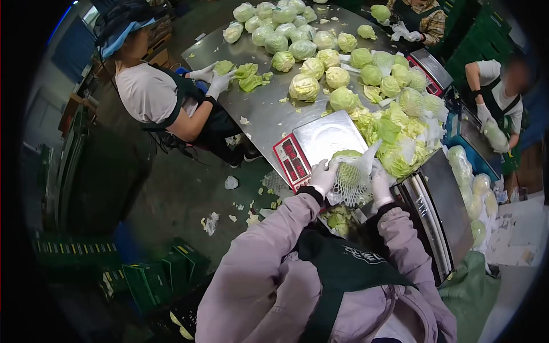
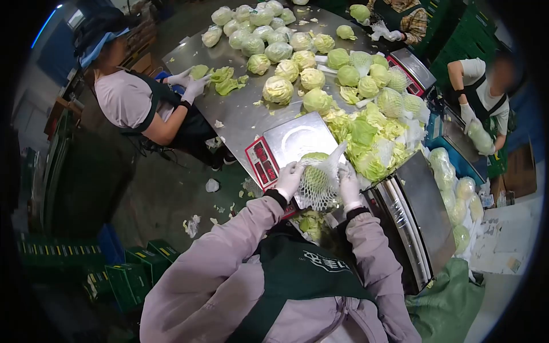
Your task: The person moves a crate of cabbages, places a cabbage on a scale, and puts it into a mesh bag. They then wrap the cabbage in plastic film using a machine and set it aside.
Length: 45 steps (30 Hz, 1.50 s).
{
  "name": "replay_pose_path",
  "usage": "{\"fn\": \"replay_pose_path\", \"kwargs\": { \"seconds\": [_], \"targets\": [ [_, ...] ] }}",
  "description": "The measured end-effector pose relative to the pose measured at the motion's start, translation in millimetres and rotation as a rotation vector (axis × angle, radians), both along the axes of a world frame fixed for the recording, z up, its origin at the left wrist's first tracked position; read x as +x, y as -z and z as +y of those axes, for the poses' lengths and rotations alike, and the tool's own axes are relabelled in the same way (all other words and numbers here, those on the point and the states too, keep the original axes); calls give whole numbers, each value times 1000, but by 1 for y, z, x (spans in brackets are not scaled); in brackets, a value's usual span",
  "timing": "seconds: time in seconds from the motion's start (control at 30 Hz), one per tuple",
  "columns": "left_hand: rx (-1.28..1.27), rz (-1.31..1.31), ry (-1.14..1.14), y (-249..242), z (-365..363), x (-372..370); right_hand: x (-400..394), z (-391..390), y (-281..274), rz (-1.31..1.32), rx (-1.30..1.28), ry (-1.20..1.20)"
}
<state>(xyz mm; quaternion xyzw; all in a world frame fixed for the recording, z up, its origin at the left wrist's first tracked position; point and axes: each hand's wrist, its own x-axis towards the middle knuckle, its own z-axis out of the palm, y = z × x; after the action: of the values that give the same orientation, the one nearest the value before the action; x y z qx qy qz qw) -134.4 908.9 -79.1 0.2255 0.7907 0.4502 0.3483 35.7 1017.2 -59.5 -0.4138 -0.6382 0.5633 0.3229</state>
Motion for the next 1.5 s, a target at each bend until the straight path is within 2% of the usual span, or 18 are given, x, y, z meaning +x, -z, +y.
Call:
{"fn": "replay_pose_path", "kwargs": {
  "seconds": [0.1, 0.17, 0.23, 0.3, 0.43, 0.6, 0.73, 0.8, 0.83, 0.87, 0.9, 0.93, 1.0, 1.07, 1.2, 1.3, 1.4, 1.5],
  "targets": [
    [119, -138, 52, 14, 1, 5, -16, -28, -24, 163, -149, -53],
    [125, -124, -10, -11, -8, 13, -3, -32, -18, -15, -79, -77],
    [377, -553, 1, -7, -21, 10, 10, -48, -36, -275, 113, -91],
    [385, -1064, 110, -45, -45, 3, 27, -61, -60, -220, 14, -208],
    [308, -1443, 148, -64, -75, 17, 44, -88, -149, -367, 39, -303],
    [391, -1725, 191, -79, -60, 38, 82, -68, -168, -47, -236, 34],
    [612, -1517, 400, -130, -19, 47, 116, -78, -93, 27, -468, 99],
    [642, -1501, 481, -156, -4, 59, 110, -98, -85, 374, -506, -38],
    [729, -1148, 756, -173, 7, 63, 104, -100, -101, 385, -497, -9],
    [801, -777, 1005, -192, 14, 70, 99, -99, -131, 684, -746, -28],
    [661, -720, 1015, -220, 15, 79, 102, -99, -148, 993, -984, -55],
    [652, -731, 1050, -222, 23, 84, 113, -102, -141, 1012, -963, -28],
    [480, -388, 755, -226, 40, 97, 139, -107, -122, 1153, -986, 156],
    [631, -249, 507, -188, 63, 105, 153, -98, -125, 1357, -1042, 284],
    [102, -1197, 703, -190, 56, 175, 199, -92, -118, 1126, -471, 322],
    [323, -1149, 789, -167, 89, 227, 243, -71, -144, 551, -330, 465],
    [200, -857, 928, -183, 129, 270, 289, -45, -157, 556, -301, 551],
    [351, -683, 1116, -165, 176, 316, 341, -12, -139, 486, -304, 589]
  ]
}}
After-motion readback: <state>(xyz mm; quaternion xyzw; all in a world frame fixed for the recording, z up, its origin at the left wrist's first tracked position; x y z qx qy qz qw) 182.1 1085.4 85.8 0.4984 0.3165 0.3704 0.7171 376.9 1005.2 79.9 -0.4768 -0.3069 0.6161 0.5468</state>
